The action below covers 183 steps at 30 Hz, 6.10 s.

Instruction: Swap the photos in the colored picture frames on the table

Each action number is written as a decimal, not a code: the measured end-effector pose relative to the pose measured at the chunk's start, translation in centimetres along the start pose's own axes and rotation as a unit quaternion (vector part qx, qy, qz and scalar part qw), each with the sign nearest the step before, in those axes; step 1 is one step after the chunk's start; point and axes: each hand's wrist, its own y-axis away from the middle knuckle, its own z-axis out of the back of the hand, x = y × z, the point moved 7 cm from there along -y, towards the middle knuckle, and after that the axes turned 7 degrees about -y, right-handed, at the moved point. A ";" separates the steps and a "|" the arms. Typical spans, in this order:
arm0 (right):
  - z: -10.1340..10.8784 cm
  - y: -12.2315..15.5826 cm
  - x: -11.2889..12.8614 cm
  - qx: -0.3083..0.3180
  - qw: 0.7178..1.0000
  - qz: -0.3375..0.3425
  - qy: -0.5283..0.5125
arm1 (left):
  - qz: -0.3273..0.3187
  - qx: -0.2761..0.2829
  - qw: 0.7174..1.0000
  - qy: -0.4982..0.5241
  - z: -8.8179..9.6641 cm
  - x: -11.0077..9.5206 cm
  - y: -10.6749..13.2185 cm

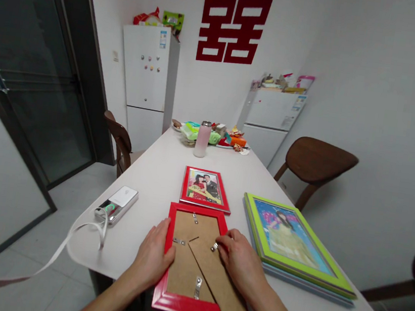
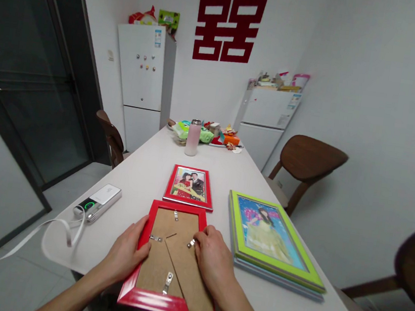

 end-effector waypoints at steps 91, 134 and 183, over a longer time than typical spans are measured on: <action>1.4 1.8 -0.7 0.014 0.997 -0.064 -0.046 | 0.175 -0.001 0.871 0.458 5.3 6.3 1.0; 2.4 2.2 -2.1 -0.008 0.865 -0.196 -0.462 | -0.235 -0.082 0.964 0.091 3.4 -11.1 3.5; -1.4 -1.0 7.2 0.049 0.721 -0.158 -0.673 | -0.200 -0.068 0.971 -0.108 1.7 -4.9 4.2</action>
